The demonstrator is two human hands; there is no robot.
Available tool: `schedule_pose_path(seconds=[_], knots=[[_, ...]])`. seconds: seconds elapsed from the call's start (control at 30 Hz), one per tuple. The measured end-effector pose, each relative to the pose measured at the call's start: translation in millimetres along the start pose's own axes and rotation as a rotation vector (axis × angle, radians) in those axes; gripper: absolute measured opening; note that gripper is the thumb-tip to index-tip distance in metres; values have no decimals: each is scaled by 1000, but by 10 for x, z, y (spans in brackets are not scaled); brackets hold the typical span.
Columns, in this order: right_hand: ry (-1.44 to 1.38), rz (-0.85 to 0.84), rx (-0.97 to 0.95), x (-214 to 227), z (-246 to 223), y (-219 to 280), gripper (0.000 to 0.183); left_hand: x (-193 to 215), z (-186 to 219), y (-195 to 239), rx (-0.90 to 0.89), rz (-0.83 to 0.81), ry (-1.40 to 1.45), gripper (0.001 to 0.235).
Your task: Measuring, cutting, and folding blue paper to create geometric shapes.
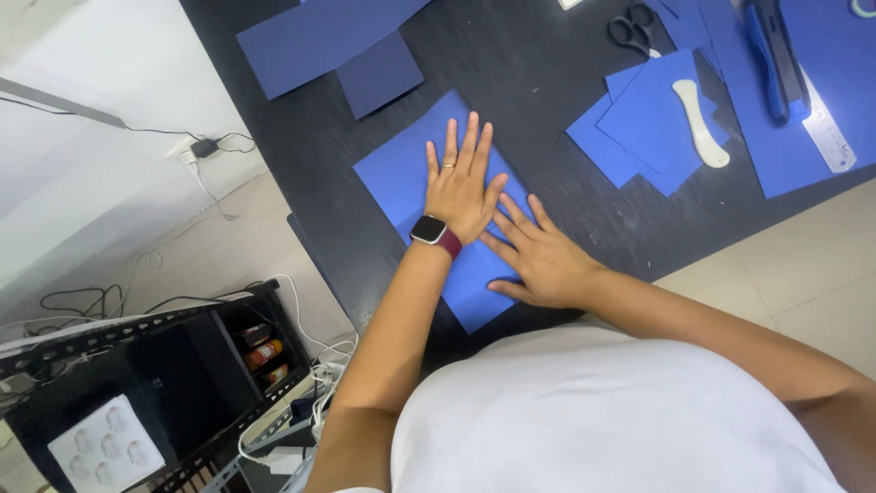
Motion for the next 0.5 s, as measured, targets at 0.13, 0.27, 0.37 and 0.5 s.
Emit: schedule_pose_path(seconds=[0.13, 0.27, 0.37, 0.5], knots=[[-65, 31, 22, 33, 99, 37, 83, 69, 25, -51, 1, -54, -21, 71], [-79, 35, 90, 11, 146, 51, 82, 57, 11, -76, 10, -105, -64, 72], [-33, 6, 96, -52, 148, 50, 84, 39, 14, -86, 5, -103, -81, 73], [-43, -3, 104, -92, 178, 53, 89, 23, 25, -98, 20, -82, -97, 75]])
Point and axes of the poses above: each hand's wrist, its own y-axis away from the middle knuckle, its own x-axis out of the back of the hand, z = x × y, the point moved 1 cm from there along -y, towards the middle knuckle
